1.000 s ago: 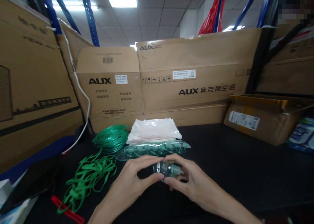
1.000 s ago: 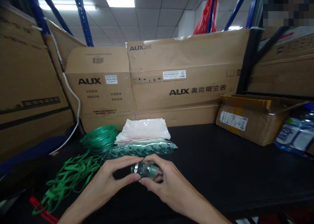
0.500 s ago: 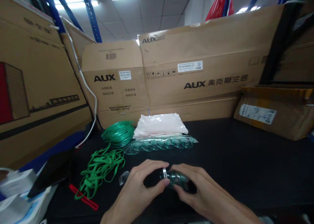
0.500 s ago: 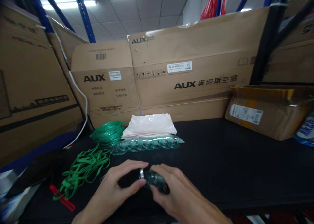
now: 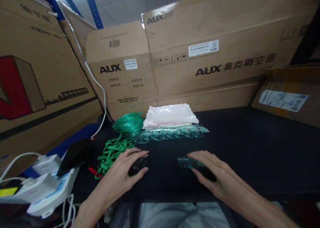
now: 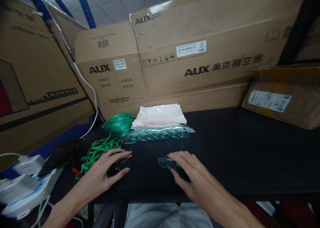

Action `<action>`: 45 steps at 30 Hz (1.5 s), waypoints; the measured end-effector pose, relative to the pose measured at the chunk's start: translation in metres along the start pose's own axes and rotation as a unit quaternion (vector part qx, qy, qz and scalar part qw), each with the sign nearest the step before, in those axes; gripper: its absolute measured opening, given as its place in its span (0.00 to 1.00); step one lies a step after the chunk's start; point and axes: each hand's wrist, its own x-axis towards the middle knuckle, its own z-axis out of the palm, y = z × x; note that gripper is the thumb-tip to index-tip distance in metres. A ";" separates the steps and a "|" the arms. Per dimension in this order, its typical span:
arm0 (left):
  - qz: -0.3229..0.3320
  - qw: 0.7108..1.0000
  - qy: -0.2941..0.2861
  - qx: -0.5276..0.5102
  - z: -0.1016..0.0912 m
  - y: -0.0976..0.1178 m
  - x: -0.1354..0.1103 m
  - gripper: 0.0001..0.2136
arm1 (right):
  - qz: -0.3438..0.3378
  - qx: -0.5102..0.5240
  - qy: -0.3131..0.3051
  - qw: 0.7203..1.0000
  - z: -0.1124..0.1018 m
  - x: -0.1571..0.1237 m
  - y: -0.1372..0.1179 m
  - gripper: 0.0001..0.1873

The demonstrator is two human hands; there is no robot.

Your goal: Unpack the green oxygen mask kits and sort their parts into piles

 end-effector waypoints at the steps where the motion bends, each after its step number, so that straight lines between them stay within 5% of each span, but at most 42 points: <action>1: 0.000 1.000 -0.002 0.010 -0.001 -0.003 -0.002 0.20 | 0.001 0.001 -0.001 1.000 0.000 0.000 0.000 0.18; 13: -0.089 0.994 0.003 0.059 0.001 -0.003 0.018 0.14 | -0.004 0.034 0.005 0.999 -0.012 0.002 -0.001 0.17; 18: -0.019 0.999 0.019 0.027 0.008 0.034 0.051 0.11 | 0.035 0.022 0.047 0.998 -0.062 0.031 0.034 0.15; 23: 0.116 0.991 0.047 -0.046 0.035 0.083 0.118 0.12 | 0.101 0.079 0.041 0.991 -0.092 0.069 0.087 0.20; 29: 0.145 0.985 0.045 -0.086 0.076 0.088 0.170 0.12 | 0.099 0.130 -0.022 0.986 -0.085 0.075 0.105 0.27; 45: 0.127 0.981 0.052 -0.134 0.091 0.080 0.173 0.10 | 0.007 -0.011 -0.083 0.996 -0.069 0.066 0.109 0.26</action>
